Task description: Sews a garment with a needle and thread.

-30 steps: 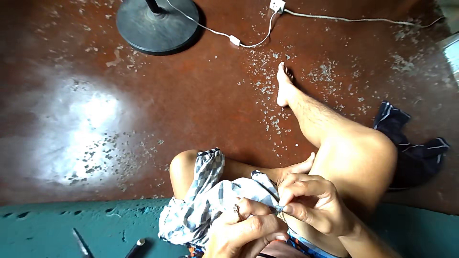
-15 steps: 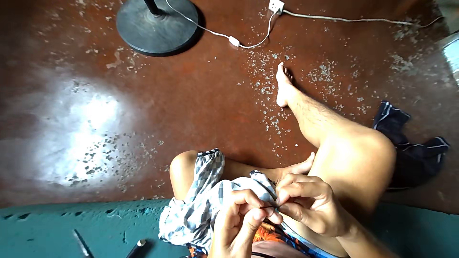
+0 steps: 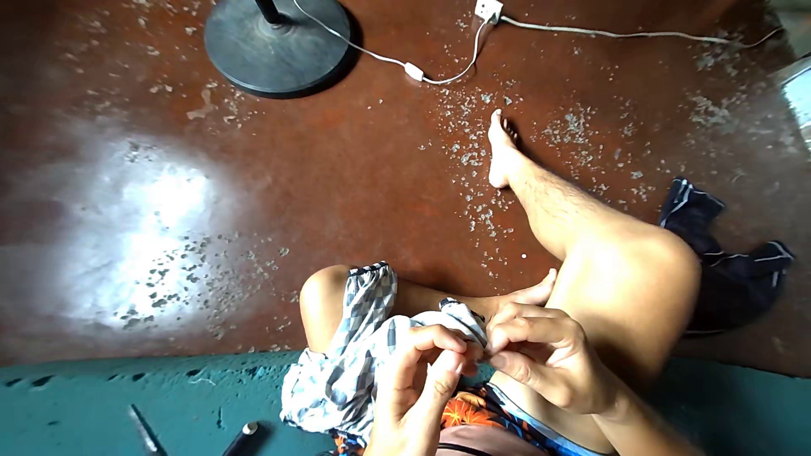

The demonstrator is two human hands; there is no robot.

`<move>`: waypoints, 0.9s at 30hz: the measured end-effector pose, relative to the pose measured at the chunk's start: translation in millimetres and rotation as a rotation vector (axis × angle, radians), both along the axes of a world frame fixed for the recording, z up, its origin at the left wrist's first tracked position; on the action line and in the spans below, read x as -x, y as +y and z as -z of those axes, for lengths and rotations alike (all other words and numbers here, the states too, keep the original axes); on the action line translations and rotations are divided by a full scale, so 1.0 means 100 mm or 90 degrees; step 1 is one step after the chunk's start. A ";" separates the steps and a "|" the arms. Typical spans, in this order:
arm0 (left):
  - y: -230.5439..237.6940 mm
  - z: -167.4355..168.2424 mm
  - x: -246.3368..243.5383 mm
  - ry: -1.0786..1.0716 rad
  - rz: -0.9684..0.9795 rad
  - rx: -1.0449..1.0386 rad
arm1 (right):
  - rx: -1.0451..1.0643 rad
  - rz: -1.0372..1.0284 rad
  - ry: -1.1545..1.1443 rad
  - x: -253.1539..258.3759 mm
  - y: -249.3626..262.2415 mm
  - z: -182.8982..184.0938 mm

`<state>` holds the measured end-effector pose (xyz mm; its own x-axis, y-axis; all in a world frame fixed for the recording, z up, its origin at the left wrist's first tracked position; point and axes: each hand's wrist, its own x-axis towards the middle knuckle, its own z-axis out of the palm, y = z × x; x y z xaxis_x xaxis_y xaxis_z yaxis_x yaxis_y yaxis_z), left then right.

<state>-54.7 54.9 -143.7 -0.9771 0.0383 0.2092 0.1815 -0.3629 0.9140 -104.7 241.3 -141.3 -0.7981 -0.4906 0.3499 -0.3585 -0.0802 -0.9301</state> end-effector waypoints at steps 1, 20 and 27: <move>-0.01 0.02 0.01 0.014 -0.008 0.019 | 0.002 0.003 0.001 0.00 0.00 0.00; -0.47 -0.27 -0.15 0.091 0.035 -0.055 | -0.025 0.051 0.074 0.01 0.00 0.01; -0.62 -0.36 -0.22 0.093 0.036 0.004 | -0.067 0.094 0.168 0.02 0.00 -0.01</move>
